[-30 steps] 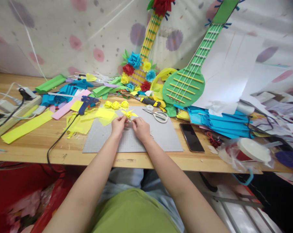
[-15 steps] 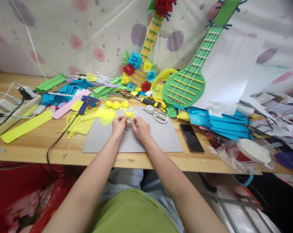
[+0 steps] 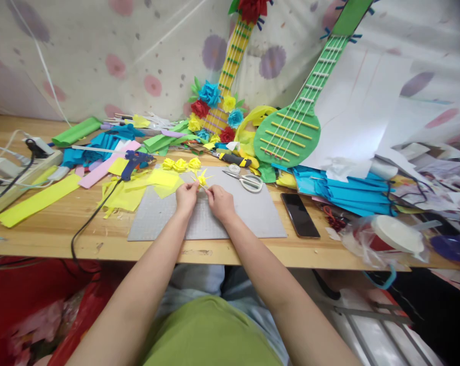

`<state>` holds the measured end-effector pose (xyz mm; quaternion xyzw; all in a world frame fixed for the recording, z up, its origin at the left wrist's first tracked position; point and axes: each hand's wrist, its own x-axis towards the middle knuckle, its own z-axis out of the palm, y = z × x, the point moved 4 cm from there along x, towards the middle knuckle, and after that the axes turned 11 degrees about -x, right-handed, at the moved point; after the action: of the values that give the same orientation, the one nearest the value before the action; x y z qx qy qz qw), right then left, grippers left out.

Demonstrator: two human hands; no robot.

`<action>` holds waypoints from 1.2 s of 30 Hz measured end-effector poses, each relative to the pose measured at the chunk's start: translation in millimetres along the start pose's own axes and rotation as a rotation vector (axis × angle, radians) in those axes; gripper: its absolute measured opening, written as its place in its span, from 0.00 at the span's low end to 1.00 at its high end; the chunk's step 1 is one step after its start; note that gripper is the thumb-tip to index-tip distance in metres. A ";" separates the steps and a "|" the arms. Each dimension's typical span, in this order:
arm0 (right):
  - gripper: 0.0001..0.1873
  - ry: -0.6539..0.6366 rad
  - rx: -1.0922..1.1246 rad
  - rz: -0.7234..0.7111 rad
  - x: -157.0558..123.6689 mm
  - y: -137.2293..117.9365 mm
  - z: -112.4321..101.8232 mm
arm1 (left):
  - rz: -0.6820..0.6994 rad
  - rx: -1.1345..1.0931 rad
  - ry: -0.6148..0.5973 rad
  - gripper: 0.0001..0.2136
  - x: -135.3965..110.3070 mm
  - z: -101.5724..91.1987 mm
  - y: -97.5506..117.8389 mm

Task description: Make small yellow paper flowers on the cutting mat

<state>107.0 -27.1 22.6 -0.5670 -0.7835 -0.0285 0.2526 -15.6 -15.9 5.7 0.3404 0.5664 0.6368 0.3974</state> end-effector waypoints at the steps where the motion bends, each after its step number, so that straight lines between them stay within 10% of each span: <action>1: 0.09 -0.004 -0.008 0.011 -0.1 1.6 0.0 | 0.032 0.097 -0.024 0.12 -1.2 -0.4 0.9; 9: 0.08 -0.020 0.002 0.025 -0.1 5.3 -0.6 | 0.570 0.685 -0.006 0.08 -14.9 -6.8 26.5; 17: 0.09 -0.020 0.000 0.022 -1.9 6.1 -1.7 | 0.361 0.587 -0.028 0.07 -11.9 -9.8 17.5; 36: 0.10 -0.055 -0.027 0.021 -1.3 2.7 2.5 | 0.458 0.755 0.046 0.05 -17.8 -1.7 15.8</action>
<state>108.9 -26.4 19.2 -0.5794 -0.7835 -0.0209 0.2235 -10.9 -33.2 21.4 0.5642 0.6778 0.4644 0.0811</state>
